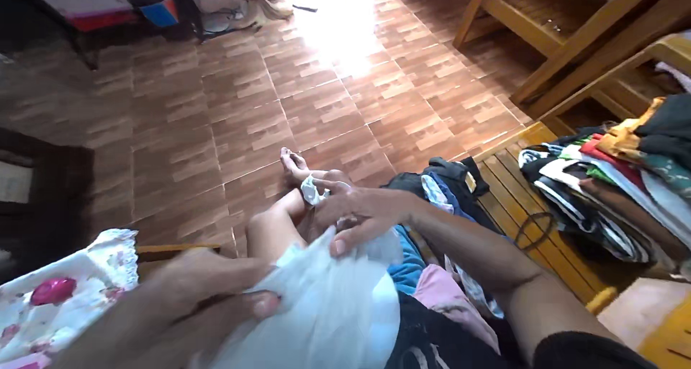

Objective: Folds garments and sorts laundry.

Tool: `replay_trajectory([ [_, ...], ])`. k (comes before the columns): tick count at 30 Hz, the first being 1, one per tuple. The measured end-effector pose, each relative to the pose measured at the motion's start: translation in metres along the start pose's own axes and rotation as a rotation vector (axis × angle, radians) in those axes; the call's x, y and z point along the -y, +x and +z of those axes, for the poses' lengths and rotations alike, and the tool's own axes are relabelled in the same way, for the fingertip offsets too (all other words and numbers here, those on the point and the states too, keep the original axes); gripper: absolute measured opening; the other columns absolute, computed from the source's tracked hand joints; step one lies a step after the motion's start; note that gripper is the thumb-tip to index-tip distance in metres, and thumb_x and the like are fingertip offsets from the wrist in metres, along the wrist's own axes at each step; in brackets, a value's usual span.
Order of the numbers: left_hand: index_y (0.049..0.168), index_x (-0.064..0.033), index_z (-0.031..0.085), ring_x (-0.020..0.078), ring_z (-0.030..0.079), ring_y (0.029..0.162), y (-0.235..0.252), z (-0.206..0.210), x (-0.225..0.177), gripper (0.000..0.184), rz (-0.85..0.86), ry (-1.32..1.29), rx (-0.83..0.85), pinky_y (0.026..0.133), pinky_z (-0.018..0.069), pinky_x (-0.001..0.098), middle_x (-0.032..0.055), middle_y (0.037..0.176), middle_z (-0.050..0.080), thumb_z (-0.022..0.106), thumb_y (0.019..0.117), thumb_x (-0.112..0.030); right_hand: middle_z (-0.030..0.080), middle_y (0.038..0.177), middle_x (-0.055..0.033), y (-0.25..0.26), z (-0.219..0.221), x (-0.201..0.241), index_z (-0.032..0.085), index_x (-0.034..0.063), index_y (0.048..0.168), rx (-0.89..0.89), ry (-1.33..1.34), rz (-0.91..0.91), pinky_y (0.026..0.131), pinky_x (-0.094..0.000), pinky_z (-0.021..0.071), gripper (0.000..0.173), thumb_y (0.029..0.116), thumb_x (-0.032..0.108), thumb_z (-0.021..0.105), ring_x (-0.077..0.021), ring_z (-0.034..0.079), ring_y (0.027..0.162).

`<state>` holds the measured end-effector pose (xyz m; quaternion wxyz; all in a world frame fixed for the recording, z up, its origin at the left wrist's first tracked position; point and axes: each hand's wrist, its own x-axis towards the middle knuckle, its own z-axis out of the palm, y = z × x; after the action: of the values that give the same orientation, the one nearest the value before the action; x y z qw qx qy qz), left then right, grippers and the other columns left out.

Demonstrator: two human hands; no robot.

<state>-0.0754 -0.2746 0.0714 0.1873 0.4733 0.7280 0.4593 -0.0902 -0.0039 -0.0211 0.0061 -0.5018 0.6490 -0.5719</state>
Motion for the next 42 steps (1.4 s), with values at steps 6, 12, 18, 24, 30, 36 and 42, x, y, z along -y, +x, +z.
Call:
replay_trajectory([
  [6, 0.105, -0.0140, 0.077, -0.0066, 0.069, 0.081, 0.004, -0.074, 0.013, 0.022, -0.086, 0.240, 0.093, 0.071, 0.0573, 0.0125, -0.0095, 0.094, 0.076, 0.067, 0.0993, -0.033, 0.063, 0.071, 0.0021, -0.050, -0.094, 0.047, 0.067, 0.0013, 0.077, 0.031, -0.244, 0.315, 0.103, -0.0370, 0.0492, 0.028, 0.0960, 0.022, 0.067, -0.0018, 0.062, 0.077],
  [12, 0.095, -0.0032, 0.072, 0.0123, 0.065, 0.064, 0.106, -0.050, 0.007, 0.014, -0.488, 0.474, 0.181, 0.062, 0.0532, 0.0323, 0.0049, 0.072, 0.068, 0.080, 0.0832, -0.003, 0.058, 0.067, 0.0169, -0.118, -0.131, 0.131, 0.062, 0.0172, 0.077, -0.313, -0.258, 0.530, 0.052, -0.0087, 0.0438, 0.023, 0.1004, 0.021, 0.063, 0.0098, 0.052, 0.058],
  [18, 0.087, -0.0119, 0.069, -0.0029, 0.058, 0.055, 0.181, -0.044, 0.067, 0.009, -0.308, 0.221, 0.164, 0.054, 0.0482, 0.0152, -0.0074, 0.064, 0.065, 0.069, 0.0957, -0.014, 0.063, 0.066, 0.0114, -0.188, -0.091, 0.204, 0.069, 0.0169, 0.088, -0.622, -0.398, 0.832, 0.047, -0.0110, 0.0459, 0.014, 0.0997, 0.018, 0.060, 0.0049, 0.054, 0.052],
  [24, 0.089, -0.0081, 0.066, -0.0044, 0.060, 0.062, 0.264, 0.005, 0.039, 0.008, -0.125, 0.017, 0.226, 0.062, 0.0520, 0.0145, -0.0094, 0.069, 0.063, 0.065, 0.0970, -0.007, 0.068, 0.072, 0.0185, -0.269, -0.042, 0.227, 0.071, 0.0278, 0.088, -0.937, -0.263, 1.002, 0.057, -0.0108, 0.0518, 0.011, 0.0960, 0.027, 0.063, 0.0093, 0.060, 0.061],
  [30, 0.139, -0.0116, 0.063, 0.0433, 0.044, 0.139, 0.328, 0.138, 0.120, 0.046, -0.094, 0.491, 0.271, 0.115, 0.0144, 0.0768, 0.0219, 0.142, 0.056, 0.072, 0.0962, -0.024, 0.069, 0.107, -0.0211, -0.343, 0.012, 0.154, 0.067, -0.0065, 0.115, -1.017, -0.293, 1.774, 0.093, -0.0451, 0.0514, 0.026, 0.1012, 0.015, 0.064, -0.0265, 0.066, 0.099],
  [36, 0.124, -0.0088, 0.072, 0.0370, 0.058, 0.128, 0.207, 0.125, 0.197, 0.026, -0.153, 0.463, 0.095, 0.110, 0.0264, 0.0769, 0.0150, 0.130, 0.066, 0.063, 0.1014, -0.020, 0.052, 0.141, -0.0345, -0.346, -0.008, 0.111, 0.057, -0.0060, 0.138, -0.830, -0.552, 2.006, 0.113, -0.0616, 0.0352, 0.045, 0.1062, 0.026, 0.056, -0.0497, 0.048, 0.134],
  [42, 0.132, -0.0017, 0.066, 0.0367, 0.055, 0.134, 0.037, 0.067, 0.177, 0.036, -0.633, 0.378, -0.172, 0.114, 0.0410, 0.0505, 0.0220, 0.143, 0.058, 0.050, 0.1073, -0.022, 0.059, 0.131, -0.0361, -0.227, -0.082, 0.004, 0.056, -0.0086, 0.137, -0.369, -0.734, 1.423, 0.106, -0.0653, 0.0417, 0.043, 0.1075, 0.022, 0.051, -0.0520, 0.058, 0.122],
])
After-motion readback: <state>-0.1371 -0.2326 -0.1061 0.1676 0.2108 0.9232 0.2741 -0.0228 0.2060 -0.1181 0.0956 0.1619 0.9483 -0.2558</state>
